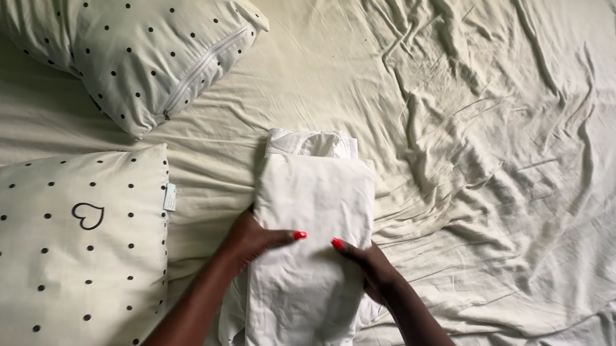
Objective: Folding bedsheets and pillowcases on a bed and stripping the bed of linens.
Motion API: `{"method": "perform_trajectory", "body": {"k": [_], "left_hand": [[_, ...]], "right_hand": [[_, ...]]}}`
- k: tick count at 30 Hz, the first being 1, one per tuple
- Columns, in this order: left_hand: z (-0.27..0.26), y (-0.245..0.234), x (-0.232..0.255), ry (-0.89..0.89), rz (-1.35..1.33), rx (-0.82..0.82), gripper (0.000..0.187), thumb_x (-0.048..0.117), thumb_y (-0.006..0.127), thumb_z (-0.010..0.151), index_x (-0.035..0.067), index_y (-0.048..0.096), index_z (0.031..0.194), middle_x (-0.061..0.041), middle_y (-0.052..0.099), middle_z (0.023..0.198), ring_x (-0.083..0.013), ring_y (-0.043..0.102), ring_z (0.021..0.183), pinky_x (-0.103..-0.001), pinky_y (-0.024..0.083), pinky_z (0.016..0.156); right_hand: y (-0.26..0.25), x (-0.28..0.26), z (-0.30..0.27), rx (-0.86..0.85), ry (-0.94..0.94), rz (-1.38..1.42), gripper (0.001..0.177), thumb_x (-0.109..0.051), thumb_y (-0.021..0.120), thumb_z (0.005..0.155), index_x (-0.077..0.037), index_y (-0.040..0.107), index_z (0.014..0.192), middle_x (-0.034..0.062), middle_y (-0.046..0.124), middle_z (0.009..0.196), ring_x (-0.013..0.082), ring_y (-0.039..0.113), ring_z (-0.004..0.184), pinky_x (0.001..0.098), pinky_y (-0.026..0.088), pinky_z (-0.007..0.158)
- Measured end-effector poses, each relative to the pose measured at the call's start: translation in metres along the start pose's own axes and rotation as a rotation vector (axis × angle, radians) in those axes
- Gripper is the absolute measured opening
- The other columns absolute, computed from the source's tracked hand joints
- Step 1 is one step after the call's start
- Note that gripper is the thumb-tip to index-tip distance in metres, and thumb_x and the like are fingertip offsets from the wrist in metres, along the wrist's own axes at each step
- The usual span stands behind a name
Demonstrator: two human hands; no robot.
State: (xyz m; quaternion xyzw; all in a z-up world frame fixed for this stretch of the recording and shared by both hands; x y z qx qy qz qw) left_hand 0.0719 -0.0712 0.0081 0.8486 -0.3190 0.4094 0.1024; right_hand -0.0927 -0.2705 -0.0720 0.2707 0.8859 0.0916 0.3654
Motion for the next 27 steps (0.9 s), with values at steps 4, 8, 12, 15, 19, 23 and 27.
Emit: {"method": "perform_trajectory", "body": {"k": [4,8,12,15,19,23,27], "left_hand": [[-0.023,0.043,0.052,0.184,0.233,0.007,0.088,0.039,0.095,0.057,0.006,0.063,0.132,-0.011,0.078,0.115,-0.0219,0.076,0.102,-0.037,0.062,0.09],[-0.056,0.112,0.102,0.308,0.488,-0.046,0.111,0.055,0.091,0.058,0.006,0.043,0.146,-0.016,0.069,0.12,-0.0293,0.072,0.1,-0.041,0.061,0.085],[-0.09,0.167,0.138,0.335,0.572,-0.016,0.121,0.051,0.095,0.055,0.006,0.033,0.149,-0.02,0.06,0.126,-0.0363,0.065,0.108,-0.046,0.057,0.09],[-0.085,0.192,0.133,0.169,0.761,-0.069,0.143,0.049,0.1,0.063,-0.006,0.011,0.16,-0.028,0.043,0.143,-0.0457,0.053,0.125,-0.067,0.034,0.108],[-0.044,0.189,0.092,0.106,0.641,-0.067,0.113,0.042,0.099,0.059,-0.001,0.042,0.145,-0.025,0.053,0.135,-0.0398,0.062,0.119,-0.048,0.056,0.097],[-0.021,0.147,0.089,-0.039,0.525,-0.046,0.083,0.037,0.094,0.061,0.002,0.062,0.13,-0.02,0.073,0.124,-0.0297,0.073,0.113,-0.038,0.057,0.097],[-0.019,0.146,0.102,0.22,0.63,0.322,0.065,0.017,0.079,0.083,0.002,0.056,0.142,-0.025,0.061,0.139,-0.0394,0.068,0.115,-0.046,0.056,0.097]], "right_hand": [[-0.035,0.024,-0.008,0.068,0.009,0.221,0.058,-0.034,0.068,0.089,0.002,0.064,0.134,0.0093,0.074,0.128,0.0183,0.071,0.114,0.0325,0.054,0.101],[-0.079,0.026,-0.006,-0.19,-0.212,0.513,0.076,-0.059,0.057,0.095,-0.002,0.047,0.144,0.0141,0.062,0.135,0.0271,0.061,0.119,0.0456,0.052,0.101],[-0.061,-0.028,-0.057,-0.079,-0.188,0.586,0.079,-0.066,0.049,0.095,-0.007,0.047,0.148,0.0185,0.063,0.135,0.0322,0.064,0.118,0.0471,0.053,0.097],[-0.089,-0.023,-0.069,0.111,-0.204,0.48,0.069,-0.056,0.05,0.094,-0.011,0.05,0.146,0.0135,0.066,0.134,0.0308,0.065,0.117,0.0464,0.054,0.096],[-0.102,-0.007,-0.068,0.131,-0.116,0.539,0.069,-0.06,0.052,0.094,-0.011,0.053,0.142,0.014,0.067,0.127,0.0315,0.066,0.11,0.0495,0.054,0.094],[-0.139,-0.002,-0.03,0.459,-0.081,-0.08,0.068,-0.054,0.061,0.102,0.004,0.052,0.136,0.0299,0.055,0.131,0.0449,0.053,0.111,0.0577,0.046,0.091],[-0.038,-0.106,-0.075,0.455,-0.242,-0.242,0.065,-0.053,0.06,0.096,-0.007,0.059,0.141,0.0083,0.065,0.133,0.0119,0.059,0.112,0.0279,0.045,0.09]]}}
Point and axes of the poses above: each hand's wrist, its own z-axis towards the middle knuckle, its own y-axis out of the palm, x = y × z, the point moved 6 cm from there along z, towards the middle knuckle
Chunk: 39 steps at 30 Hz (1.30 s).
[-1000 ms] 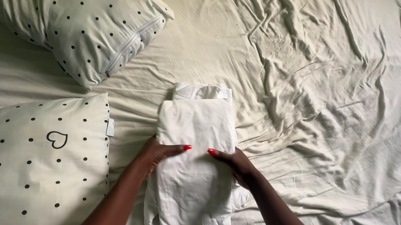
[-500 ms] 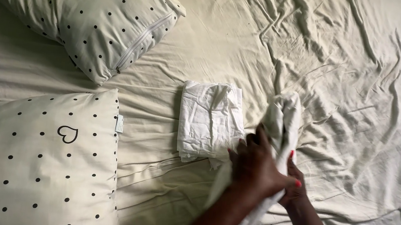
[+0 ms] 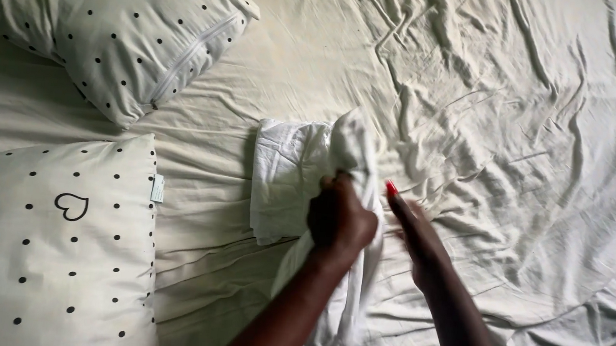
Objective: Folding bedsheets and pillowcases on a bed and stripping the bed of linens.
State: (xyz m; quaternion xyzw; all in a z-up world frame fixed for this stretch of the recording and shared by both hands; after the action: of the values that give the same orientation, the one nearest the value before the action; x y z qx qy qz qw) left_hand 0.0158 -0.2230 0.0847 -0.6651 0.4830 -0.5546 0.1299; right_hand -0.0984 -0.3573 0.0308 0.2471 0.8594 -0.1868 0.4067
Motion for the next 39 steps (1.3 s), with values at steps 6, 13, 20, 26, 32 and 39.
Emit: {"method": "perform_trajectory", "body": {"k": [6,13,20,26,32,39], "left_hand": [[0.001,0.014,0.019,0.31,-0.365,-0.436,0.135,0.021,0.101,0.061,-0.003,0.009,0.157,-0.026,0.044,0.145,-0.0345,0.05,0.131,-0.043,0.046,0.104],[0.089,0.033,-0.148,-0.185,-0.524,-0.032,0.071,0.028,0.08,0.083,0.004,0.052,0.143,-0.016,0.072,0.123,-0.0272,0.071,0.106,-0.037,0.055,0.093],[0.103,0.0,-0.215,-0.497,-0.097,-0.038,0.085,0.05,0.099,0.057,0.001,0.072,0.121,-0.018,0.072,0.12,-0.0313,0.068,0.113,-0.044,0.052,0.098],[0.106,0.008,-0.145,-0.307,-0.505,-0.191,0.066,0.03,0.093,0.063,-0.001,0.072,0.117,-0.015,0.079,0.11,-0.0273,0.076,0.1,-0.041,0.06,0.088],[0.071,-0.04,-0.023,0.041,-0.024,0.006,0.057,0.019,0.086,0.075,-0.003,0.061,0.121,-0.023,0.073,0.105,-0.0362,0.072,0.095,-0.045,0.057,0.082],[-0.038,0.003,0.074,0.345,0.259,-0.094,0.026,0.014,0.052,0.102,0.008,0.063,0.125,-0.02,0.075,0.104,-0.036,0.074,0.088,-0.049,0.058,0.078]], "right_hand": [[0.013,-0.009,0.0,-0.323,0.169,0.414,0.051,-0.036,0.064,0.089,-0.01,0.065,0.133,0.0042,0.068,0.134,0.0112,0.067,0.111,0.0286,0.053,0.091],[-0.046,0.023,0.019,-0.114,0.404,0.301,0.054,-0.03,0.079,0.085,0.0,0.067,0.129,0.0098,0.075,0.114,0.02,0.072,0.097,0.0364,0.058,0.09],[-0.078,0.049,0.008,0.009,0.271,0.202,0.06,-0.043,0.076,0.082,-0.015,0.062,0.132,0.001,0.072,0.124,0.0134,0.069,0.108,0.0377,0.054,0.094],[-0.094,0.12,0.026,-0.089,0.417,0.363,0.049,-0.036,0.068,0.089,-0.003,0.067,0.125,0.0134,0.077,0.111,0.0257,0.073,0.095,0.0455,0.058,0.088],[-0.09,0.165,0.018,-0.12,0.466,0.653,0.044,-0.035,0.063,0.093,-0.002,0.067,0.122,0.0157,0.077,0.107,0.0284,0.073,0.093,0.0483,0.059,0.089],[-0.077,0.184,0.004,-0.23,0.31,0.992,0.047,-0.035,0.061,0.1,0.0,0.062,0.13,0.0161,0.07,0.121,0.0289,0.069,0.107,0.0485,0.053,0.101]]}}
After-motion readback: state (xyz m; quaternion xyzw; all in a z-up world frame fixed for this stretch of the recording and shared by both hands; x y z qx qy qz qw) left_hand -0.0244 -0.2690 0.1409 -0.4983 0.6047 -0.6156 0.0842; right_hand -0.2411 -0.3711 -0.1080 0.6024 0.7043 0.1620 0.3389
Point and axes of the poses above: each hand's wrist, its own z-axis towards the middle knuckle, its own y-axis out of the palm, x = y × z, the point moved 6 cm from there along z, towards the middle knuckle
